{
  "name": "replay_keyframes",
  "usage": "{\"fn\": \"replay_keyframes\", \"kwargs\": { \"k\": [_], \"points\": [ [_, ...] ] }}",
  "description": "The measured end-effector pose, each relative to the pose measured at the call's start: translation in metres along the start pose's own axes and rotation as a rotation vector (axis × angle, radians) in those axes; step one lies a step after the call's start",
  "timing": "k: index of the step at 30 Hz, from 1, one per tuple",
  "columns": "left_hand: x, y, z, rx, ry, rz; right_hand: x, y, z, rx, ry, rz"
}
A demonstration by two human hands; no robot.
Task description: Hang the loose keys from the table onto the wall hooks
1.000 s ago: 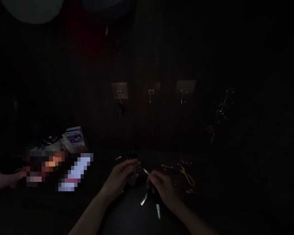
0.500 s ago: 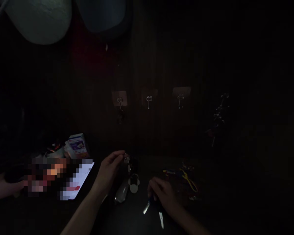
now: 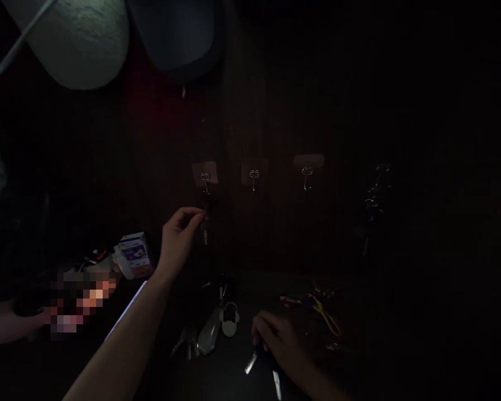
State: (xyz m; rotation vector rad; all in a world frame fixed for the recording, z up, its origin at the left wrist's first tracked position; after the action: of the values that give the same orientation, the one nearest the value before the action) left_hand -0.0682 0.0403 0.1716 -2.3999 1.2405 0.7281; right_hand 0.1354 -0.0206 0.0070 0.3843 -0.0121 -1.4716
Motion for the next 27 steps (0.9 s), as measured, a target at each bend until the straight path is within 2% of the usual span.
{"fn": "replay_keyframes", "kwargs": {
  "k": [6,14,21,27],
  "points": [
    [-0.027,-0.014,-0.010,-0.015,-0.110,-0.089,0.002,0.001,0.000,0.027,0.002,0.016],
    [-0.055,-0.029,-0.004,-0.040,-0.062,-0.142,0.000,0.004,0.001,0.055,0.023,0.026],
    [-0.060,-0.032,0.000,-0.114,-0.008,-0.133,0.000,0.003,-0.002,0.035,0.012,0.026],
    [-0.056,-0.028,0.001,-0.166,-0.067,-0.064,-0.001,0.004,0.003,0.041,0.007,0.036]
  ]
}}
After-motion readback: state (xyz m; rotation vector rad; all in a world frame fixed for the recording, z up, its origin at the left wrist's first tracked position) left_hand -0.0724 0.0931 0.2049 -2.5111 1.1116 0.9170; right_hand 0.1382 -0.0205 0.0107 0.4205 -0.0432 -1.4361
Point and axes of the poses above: each hand's wrist, its own x-axis away from the middle knuckle, its own y-axis out of the back of the hand, z = x × y, the point moved 1 cm from there along -x, towards the middle knuckle, and after that the axes turned 13 degrees about -z, right-handed, at the moved point
